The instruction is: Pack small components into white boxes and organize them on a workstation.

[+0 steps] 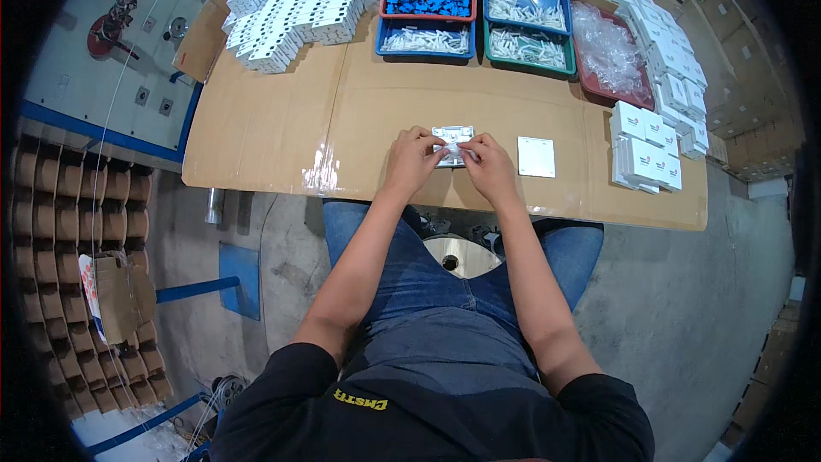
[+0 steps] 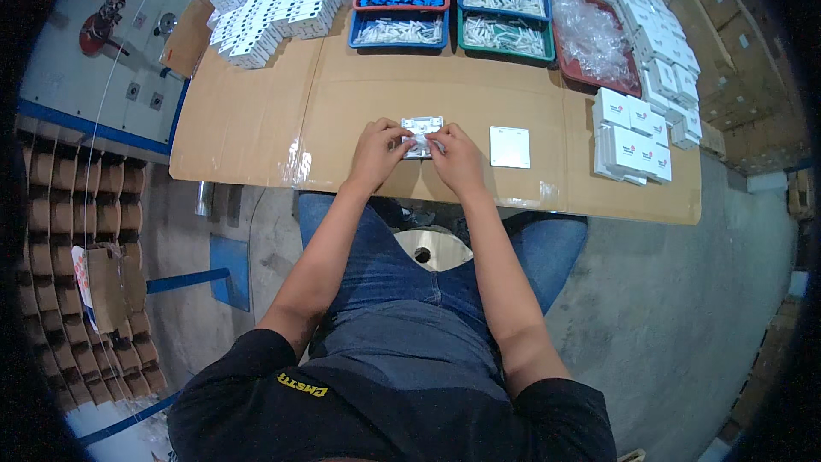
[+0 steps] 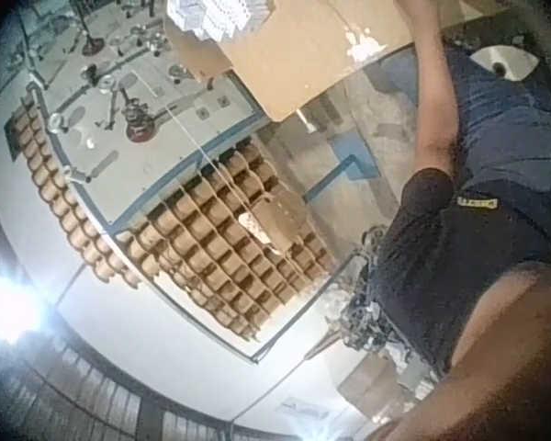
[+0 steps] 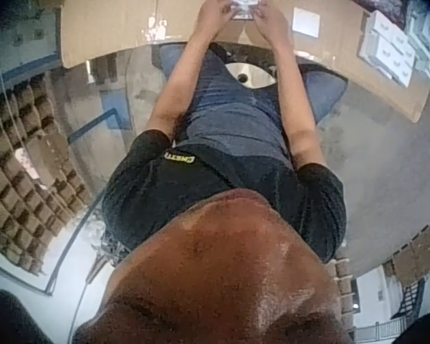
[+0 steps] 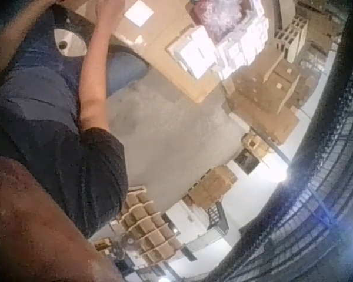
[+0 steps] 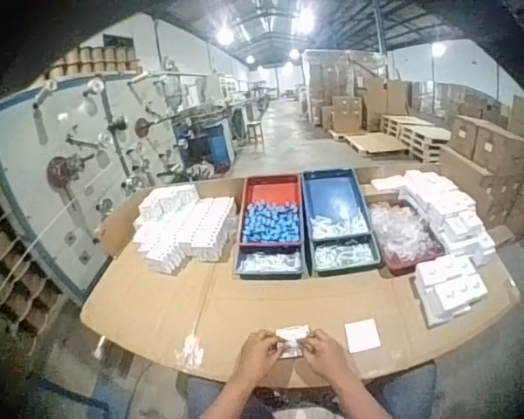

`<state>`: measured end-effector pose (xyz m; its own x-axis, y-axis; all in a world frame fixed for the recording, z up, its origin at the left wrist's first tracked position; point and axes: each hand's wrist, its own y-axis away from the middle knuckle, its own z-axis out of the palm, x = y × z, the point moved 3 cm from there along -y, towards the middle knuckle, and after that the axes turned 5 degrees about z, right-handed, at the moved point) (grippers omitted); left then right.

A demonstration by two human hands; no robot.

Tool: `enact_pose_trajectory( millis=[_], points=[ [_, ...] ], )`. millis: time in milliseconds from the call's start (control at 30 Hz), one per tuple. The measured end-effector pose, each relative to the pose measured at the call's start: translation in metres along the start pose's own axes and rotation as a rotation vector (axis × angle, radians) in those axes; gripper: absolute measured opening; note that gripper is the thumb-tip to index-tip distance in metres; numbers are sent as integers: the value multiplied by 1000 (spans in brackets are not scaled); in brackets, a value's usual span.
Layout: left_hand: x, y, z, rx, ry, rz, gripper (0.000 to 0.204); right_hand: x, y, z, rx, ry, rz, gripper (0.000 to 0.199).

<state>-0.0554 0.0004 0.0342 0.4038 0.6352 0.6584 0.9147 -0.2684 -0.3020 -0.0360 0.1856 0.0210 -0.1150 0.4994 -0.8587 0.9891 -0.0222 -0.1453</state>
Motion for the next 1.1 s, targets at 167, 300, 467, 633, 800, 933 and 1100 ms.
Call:
enact_pose_trajectory(
  millis=[167,300,467,633,800,933,1100],
  points=[
    [-7,-2,8,34,-40,29,17,1,2,5,97,139,-74,13],
    [-3,-4,12,78,-110,39,14,0,-2,3,96,102,-1,10],
    [-6,-7,15,46,-109,-16,14,4,-4,3,99,255,-138,9],
    [-2,-6,13,53,-78,-3,17,1,-11,-11,-111,303,-82,10],
    [-9,1,11,-44,-246,375,21,-4,-22,-13,-224,401,-112,12],
    [10,3,-5,-93,-234,480,27,-6,-24,-16,-274,475,-101,13],
    [3,4,-6,-205,-249,546,33,-7,-21,-11,-224,575,-242,13]
  ],
)
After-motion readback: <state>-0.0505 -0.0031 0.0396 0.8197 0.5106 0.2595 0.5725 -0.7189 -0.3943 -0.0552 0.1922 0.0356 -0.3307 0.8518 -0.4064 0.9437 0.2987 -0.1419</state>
